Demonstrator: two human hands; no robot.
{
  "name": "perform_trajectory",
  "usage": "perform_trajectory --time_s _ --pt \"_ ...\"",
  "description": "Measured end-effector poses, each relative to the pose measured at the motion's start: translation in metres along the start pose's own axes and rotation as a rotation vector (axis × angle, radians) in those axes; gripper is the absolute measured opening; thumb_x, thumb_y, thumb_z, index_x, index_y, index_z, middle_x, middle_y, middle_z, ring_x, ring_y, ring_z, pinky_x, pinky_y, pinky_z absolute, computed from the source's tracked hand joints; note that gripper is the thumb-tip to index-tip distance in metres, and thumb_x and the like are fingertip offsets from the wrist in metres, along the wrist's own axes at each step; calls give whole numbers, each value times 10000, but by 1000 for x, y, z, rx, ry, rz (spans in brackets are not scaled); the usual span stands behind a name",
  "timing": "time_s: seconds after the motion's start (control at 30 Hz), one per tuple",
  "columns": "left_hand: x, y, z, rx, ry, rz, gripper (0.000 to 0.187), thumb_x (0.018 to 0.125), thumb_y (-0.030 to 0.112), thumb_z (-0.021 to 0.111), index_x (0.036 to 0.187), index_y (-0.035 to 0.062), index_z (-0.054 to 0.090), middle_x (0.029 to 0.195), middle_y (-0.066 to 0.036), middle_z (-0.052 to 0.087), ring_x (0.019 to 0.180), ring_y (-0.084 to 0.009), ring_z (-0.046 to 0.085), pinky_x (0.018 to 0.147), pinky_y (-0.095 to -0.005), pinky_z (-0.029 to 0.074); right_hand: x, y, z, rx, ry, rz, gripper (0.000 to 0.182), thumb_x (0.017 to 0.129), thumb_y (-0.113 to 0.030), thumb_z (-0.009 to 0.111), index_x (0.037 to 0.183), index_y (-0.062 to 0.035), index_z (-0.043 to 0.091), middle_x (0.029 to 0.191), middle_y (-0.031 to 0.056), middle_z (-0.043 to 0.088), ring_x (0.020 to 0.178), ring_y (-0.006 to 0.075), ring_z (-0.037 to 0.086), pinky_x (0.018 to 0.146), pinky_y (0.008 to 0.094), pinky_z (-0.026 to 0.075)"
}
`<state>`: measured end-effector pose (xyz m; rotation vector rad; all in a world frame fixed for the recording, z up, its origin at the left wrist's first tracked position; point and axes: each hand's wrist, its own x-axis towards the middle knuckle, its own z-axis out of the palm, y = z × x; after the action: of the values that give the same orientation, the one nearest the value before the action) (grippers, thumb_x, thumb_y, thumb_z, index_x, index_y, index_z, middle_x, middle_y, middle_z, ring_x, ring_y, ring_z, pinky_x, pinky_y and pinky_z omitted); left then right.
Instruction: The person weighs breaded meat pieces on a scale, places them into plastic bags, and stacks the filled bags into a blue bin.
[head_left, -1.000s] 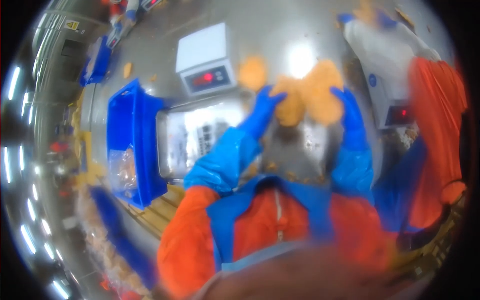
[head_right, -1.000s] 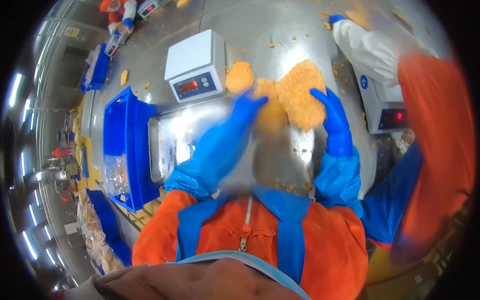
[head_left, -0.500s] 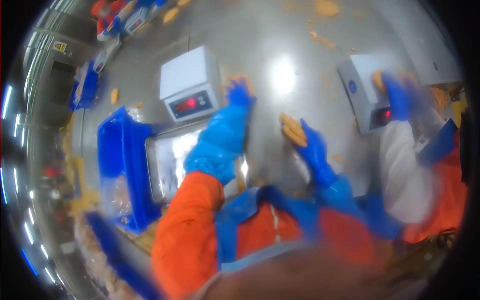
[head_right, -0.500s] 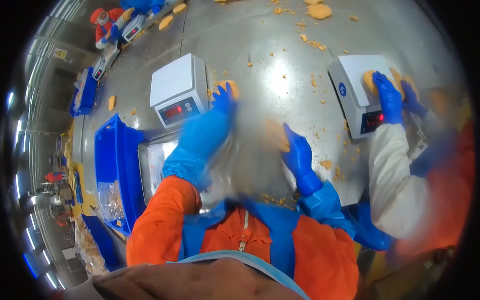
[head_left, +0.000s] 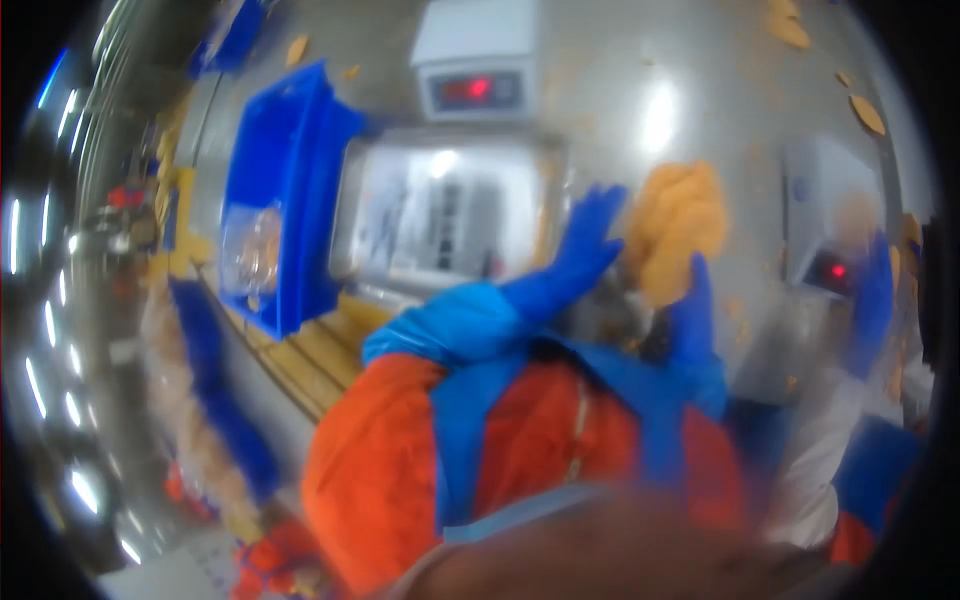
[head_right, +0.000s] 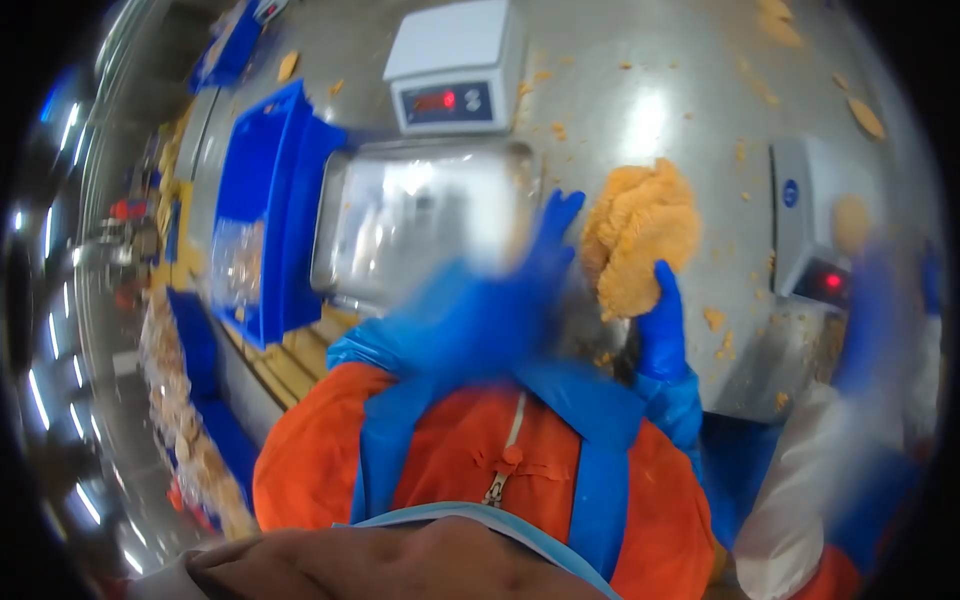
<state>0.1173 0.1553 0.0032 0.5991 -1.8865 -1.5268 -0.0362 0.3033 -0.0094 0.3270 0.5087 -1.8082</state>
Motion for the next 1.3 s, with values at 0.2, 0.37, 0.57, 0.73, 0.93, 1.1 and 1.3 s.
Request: perform_trajectory --time_s 0.2,0.37,0.57,0.73,0.93,1.1,1.3 --pt "-39 -53 -147 1341 -452 -126 840 794 553 544 1417 80 241 1477 -192 142 1357 -424 52 1041 -613 -1 -37 2 46 -1722 -17 -746 634 716 -72 698 1300 -71 450 1113 153 553 1030 306 545 885 377 438" --pt "-54 -122 -182 958 -198 -171 699 885 387 489 1418 36 204 1471 -224 118 1359 -397 104 1094 -485 81 -28 11 2 -2271 -191 -748 681 640 -57 703 1285 -105 491 1094 219 534 948 380 549 816 400 455" --pt "-37 -75 -149 1176 -230 -301 765 873 452 469 1420 15 161 1476 -225 95 1360 -409 72 1081 -531 64 -25 9 8 -2191 -217 -806 662 673 -68 692 1297 -87 470 1108 225 539 965 375 558 824 393 459" --pt "-47 -125 -163 978 77 17 597 876 297 508 1355 -9 327 1413 -241 273 1315 -391 242 1076 -470 191 -23 17 10 -2145 -210 -841 648 701 -77 683 1307 -72 453 1120 230 542 980 370 566 830 388 463" --pt "-45 -159 -177 1071 166 -80 373 829 187 555 1152 0 553 1087 -218 560 1053 -400 499 959 -465 364 -20 6 0 -1335 50 -315 665 753 -82 670 1341 -34 363 1203 165 525 1075 292 536 889 373 458" --pt "-57 -146 -171 466 86 -525 299 802 173 550 1073 47 564 914 -157 560 847 -339 536 780 -417 432 -20 56 94 -757 -22 95 657 751 -72 671 1326 -18 360 1232 129 511 1116 253 516 933 363 439" --pt "-91 -104 -176 88 576 -323 338 805 157 537 1125 51 563 885 -168 597 825 -309 586 749 -388 464 67 160 104 -2016 -604 -496 631 727 -192 687 1296 -86 436 1115 189 565 982 275 589 804 370 484"
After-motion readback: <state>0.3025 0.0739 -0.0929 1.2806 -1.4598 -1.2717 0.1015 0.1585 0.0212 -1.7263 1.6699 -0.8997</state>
